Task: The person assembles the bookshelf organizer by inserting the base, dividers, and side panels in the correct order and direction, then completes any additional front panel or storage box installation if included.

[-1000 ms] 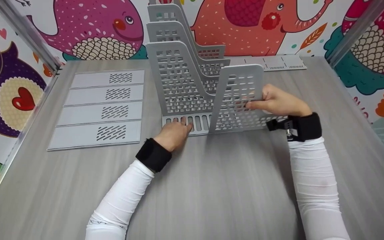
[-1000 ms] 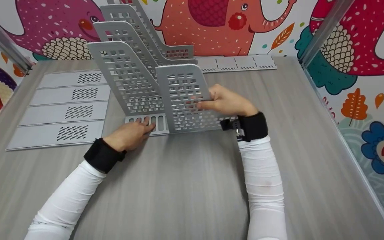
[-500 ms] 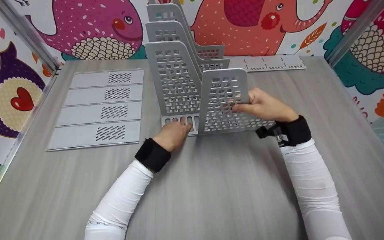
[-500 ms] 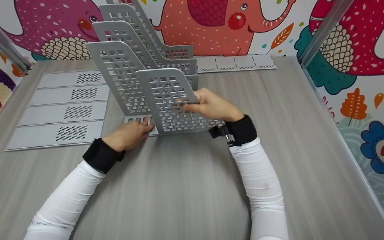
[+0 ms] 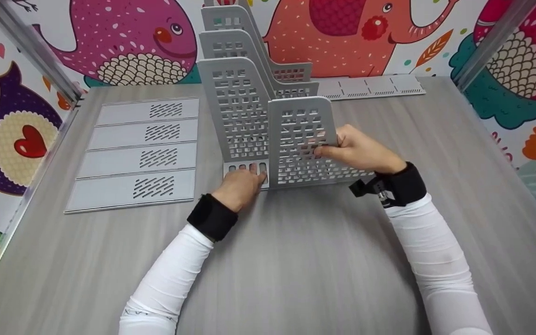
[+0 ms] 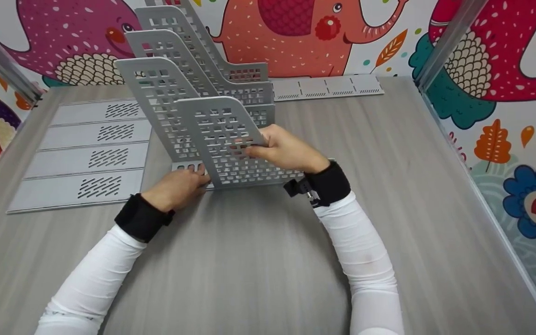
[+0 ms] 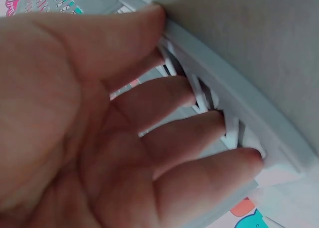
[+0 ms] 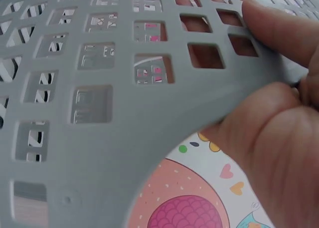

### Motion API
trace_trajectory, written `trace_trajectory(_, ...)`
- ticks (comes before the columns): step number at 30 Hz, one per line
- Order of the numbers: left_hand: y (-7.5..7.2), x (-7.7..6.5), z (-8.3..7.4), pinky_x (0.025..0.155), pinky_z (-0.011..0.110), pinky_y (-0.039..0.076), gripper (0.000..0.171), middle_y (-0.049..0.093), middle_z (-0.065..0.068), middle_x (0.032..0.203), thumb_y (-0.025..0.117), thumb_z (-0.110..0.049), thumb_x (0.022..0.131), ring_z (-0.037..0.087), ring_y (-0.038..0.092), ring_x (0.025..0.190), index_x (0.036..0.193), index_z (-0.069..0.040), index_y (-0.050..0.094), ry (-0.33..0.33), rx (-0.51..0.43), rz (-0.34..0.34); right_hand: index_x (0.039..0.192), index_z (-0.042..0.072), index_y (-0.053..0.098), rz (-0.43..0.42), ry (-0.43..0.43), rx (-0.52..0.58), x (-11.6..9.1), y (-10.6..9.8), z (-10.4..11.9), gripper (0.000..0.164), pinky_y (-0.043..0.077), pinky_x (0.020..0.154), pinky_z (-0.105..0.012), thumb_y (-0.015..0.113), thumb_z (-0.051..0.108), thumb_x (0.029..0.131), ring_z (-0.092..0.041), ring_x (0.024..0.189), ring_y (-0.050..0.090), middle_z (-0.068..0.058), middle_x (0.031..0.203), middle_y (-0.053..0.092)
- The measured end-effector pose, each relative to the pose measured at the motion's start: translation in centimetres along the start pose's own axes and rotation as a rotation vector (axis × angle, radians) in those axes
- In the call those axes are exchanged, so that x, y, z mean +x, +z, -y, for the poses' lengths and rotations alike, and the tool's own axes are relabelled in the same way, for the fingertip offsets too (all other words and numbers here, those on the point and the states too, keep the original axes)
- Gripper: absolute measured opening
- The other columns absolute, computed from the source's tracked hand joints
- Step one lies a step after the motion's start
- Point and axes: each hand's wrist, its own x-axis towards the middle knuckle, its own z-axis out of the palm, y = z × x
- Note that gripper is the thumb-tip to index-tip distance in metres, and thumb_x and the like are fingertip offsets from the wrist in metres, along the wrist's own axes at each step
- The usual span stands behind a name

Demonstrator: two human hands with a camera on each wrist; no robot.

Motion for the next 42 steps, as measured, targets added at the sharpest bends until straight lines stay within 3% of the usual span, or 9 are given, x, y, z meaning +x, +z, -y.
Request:
trace_trajectory(8, -1.4, -0.5, 1.2, 0.086, 0.050, 0.060, 0.038, 0.064, 0.026, 0.129, 0.053, 0.014, 0.089, 0.042, 0.067, 0.109, 0.123, 0.001, 0.064, 0.058, -0.140, 0.027, 0.113, -0.002, 0.073, 0.170, 0.009, -0.265, -1.0, -1.5, -0.7, 0.021, 0.050, 0.067, -0.015, 0.065, 0.008, 0.097, -0.004, 0.075, 0.060, -0.015, 0.103, 0.076)
trace_trajectory(13, -2.2, -1.1, 2.9, 0.078, 0.048, 0.061, 0.016, 0.073, 0.025, 0.106, 0.058, -0.001, 0.091, 0.037, 0.071, 0.093, 0.099, 0.005, 0.071, -0.100, -0.181, -0.026, 0.110, 0.002, 0.074, 0.242, 0.063, -0.425, -1.5, -2.4, -1.1, 0.018, 0.058, 0.076, -0.029, 0.066, 0.010, 0.096, -0.011, 0.082, 0.065, -0.010, 0.102, 0.076)
trace_trajectory(17, -1.9, -1.0, 4.6, 0.089, 0.052, 0.058, 0.037, 0.072, 0.024, 0.113, 0.061, -0.029, 0.098, 0.037, 0.070, 0.103, 0.106, 0.005, 0.072, -0.280, -0.161, 0.042, 0.087, 0.004, 0.070, 0.248, 0.134, -0.495, -1.4, -2.3, -1.6, 0.011, 0.057, 0.072, -0.031, 0.066, 0.009, 0.095, -0.013, 0.078, 0.063, -0.002, 0.084, 0.069)
trace_trajectory(20, -1.3, -0.7, 5.5, 0.094, 0.054, 0.056, 0.043, 0.072, 0.024, 0.115, 0.058, -0.034, 0.099, 0.037, 0.069, 0.106, 0.106, 0.006, 0.072, -0.331, -0.173, 0.104, 0.060, 0.013, 0.049, 0.251, 0.193, -0.541, -1.2, -1.9, -1.8, 0.039, 0.036, 0.053, -0.022, 0.067, 0.012, 0.094, -0.008, 0.057, 0.042, 0.008, 0.061, 0.043)
trace_trajectory(24, -0.8, -0.2, 6.0, 0.094, 0.054, 0.056, 0.044, 0.071, 0.025, 0.116, 0.055, -0.033, 0.100, 0.037, 0.068, 0.106, 0.106, 0.007, 0.072, -0.310, -0.191, 0.150, 0.054, 0.020, 0.036, 0.248, 0.221, -0.550, -1.0, -1.3, -1.7, 0.051, 0.022, 0.048, -0.020, 0.068, 0.010, 0.093, -0.006, 0.050, 0.027, 0.013, 0.055, 0.026)
trace_trajectory(28, -0.8, 0.1, 6.2, 0.094, 0.052, 0.056, 0.045, 0.070, 0.025, 0.117, 0.052, -0.033, 0.103, 0.037, 0.067, 0.107, 0.106, 0.007, 0.072, -0.288, -0.189, 0.174, 0.057, 0.012, 0.048, 0.226, 0.182, -0.557, -0.6, -0.8, -1.7, 0.042, 0.027, 0.049, -0.022, 0.067, 0.008, 0.094, -0.007, 0.052, 0.031, 0.011, 0.057, 0.033)
trace_trajectory(32, -0.9, 0.4, 6.2, 0.093, 0.052, 0.057, 0.043, 0.070, 0.026, 0.116, 0.052, -0.032, 0.103, 0.037, 0.068, 0.107, 0.104, 0.006, 0.072, -0.271, -0.179, 0.171, 0.092, -0.001, 0.073, 0.203, 0.095, -0.555, 0.5, 0.7, -1.8, 0.013, 0.048, 0.064, -0.029, 0.064, 0.007, 0.095, -0.010, 0.066, 0.050, -0.004, 0.079, 0.070)
trace_trajectory(38, -0.9, 0.4, 6.4, 0.092, 0.050, 0.057, 0.043, 0.070, 0.026, 0.116, 0.050, -0.030, 0.102, 0.037, 0.067, 0.107, 0.107, 0.007, 0.071, -0.253, -0.164, 0.157, 0.109, 0.000, 0.073, 0.143, 0.066, -0.570, 1.6, 3.0, -1.5, 0.018, 0.056, 0.074, -0.037, 0.064, 0.010, 0.097, -0.016, 0.075, 0.063, -0.011, 0.099, 0.076)
trace_trajectory(42, -0.9, 0.4, 6.3, 0.089, 0.046, 0.059, 0.036, 0.070, 0.026, 0.115, 0.051, -0.022, 0.098, 0.036, 0.067, 0.103, 0.107, 0.007, 0.071, -0.264, -0.168, 0.173, 0.126, 0.004, 0.068, 0.112, 0.005, -0.579, 2.1, 4.3, -1.3, 0.029, 0.057, 0.094, -0.044, 0.062, 0.011, 0.098, -0.025, 0.102, 0.072, -0.010, 0.115, 0.076)
